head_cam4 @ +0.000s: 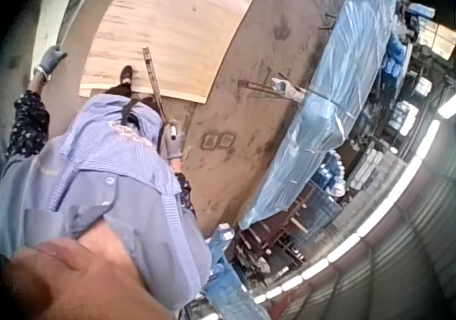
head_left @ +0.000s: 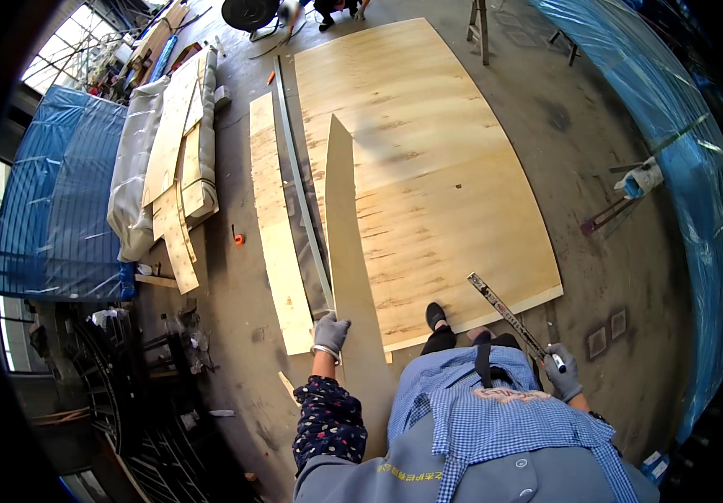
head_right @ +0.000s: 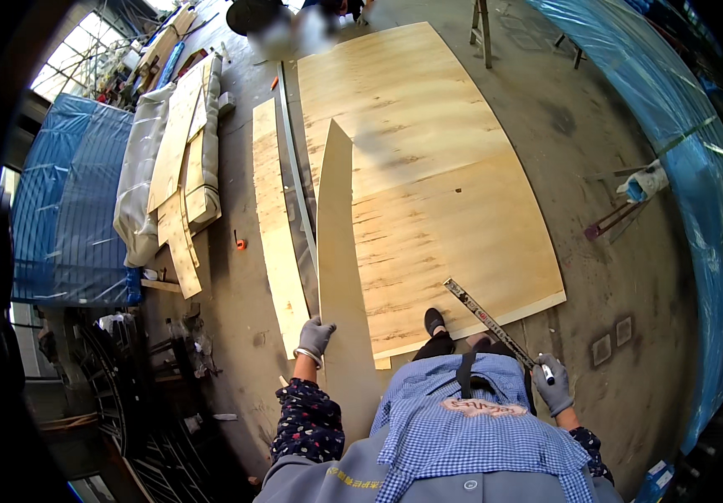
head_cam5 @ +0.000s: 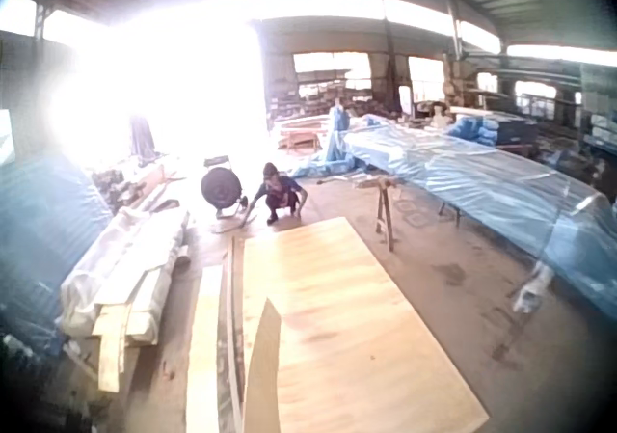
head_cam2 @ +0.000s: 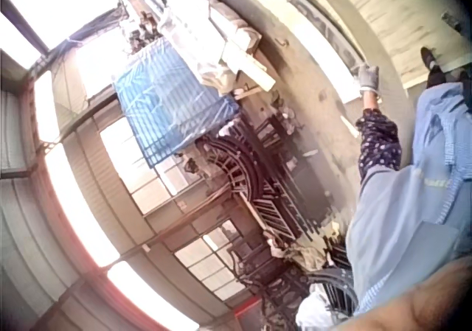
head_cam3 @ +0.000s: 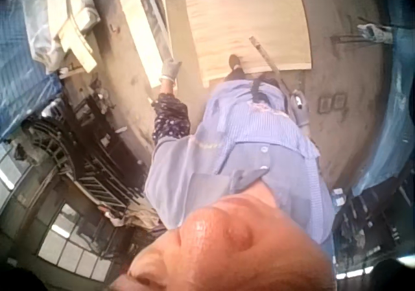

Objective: The person measures a large plywood sheet on the floor using a tape measure and marks it with a marker. They reposition the tape measure multiple times to mark different sections of the sheet while another person assists by holding the wood steady.

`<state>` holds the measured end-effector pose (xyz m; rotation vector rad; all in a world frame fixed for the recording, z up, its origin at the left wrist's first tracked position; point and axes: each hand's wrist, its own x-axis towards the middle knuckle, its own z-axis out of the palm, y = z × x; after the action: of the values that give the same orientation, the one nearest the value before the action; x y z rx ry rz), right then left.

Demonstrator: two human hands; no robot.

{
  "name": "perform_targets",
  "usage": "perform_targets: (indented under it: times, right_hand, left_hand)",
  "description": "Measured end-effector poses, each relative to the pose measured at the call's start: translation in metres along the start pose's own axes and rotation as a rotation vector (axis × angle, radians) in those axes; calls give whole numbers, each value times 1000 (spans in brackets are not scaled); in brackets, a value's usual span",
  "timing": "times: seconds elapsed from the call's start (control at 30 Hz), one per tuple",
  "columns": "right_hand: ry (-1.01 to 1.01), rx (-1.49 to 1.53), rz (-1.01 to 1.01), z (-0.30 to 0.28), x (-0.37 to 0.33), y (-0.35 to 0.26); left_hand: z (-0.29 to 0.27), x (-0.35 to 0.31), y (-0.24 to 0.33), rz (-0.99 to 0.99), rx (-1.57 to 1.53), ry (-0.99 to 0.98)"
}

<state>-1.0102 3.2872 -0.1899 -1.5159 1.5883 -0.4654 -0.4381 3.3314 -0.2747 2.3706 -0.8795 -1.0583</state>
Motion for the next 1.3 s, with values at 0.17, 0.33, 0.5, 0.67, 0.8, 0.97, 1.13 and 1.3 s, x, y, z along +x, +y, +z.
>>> perform_targets:
  times: [0.17,0.33,0.5,0.67,0.8,0.97,1.13,1.3]
  right_hand:
    - [-156,-36,-111,-18,76,-47]
    - [-298,-67,-167,-32,144,-40]
    - [-442,-115,-183,-53,213,-65]
    - [-426,-62,-305,-60,283,-52]
    - [-408,-57,-329,-72,316,-47]
    - [-323,-86,-312,-88,330,-53]
    - [-258,-166,-261,-90,327,-67]
    - [-309,-133,-129,-68,313,-93]
  left_hand:
    - [13,-40,66,-107,444,238]
    - [37,-97,88,-201,313,306]
    - [22,-121,173,-230,252,321]
    - [5,-114,239,-269,522,438]
    - [-29,-81,272,-243,595,568]
    - [-70,15,286,-175,594,580]
    - [-101,132,319,-66,686,592]
    - [-88,253,306,-103,705,478]
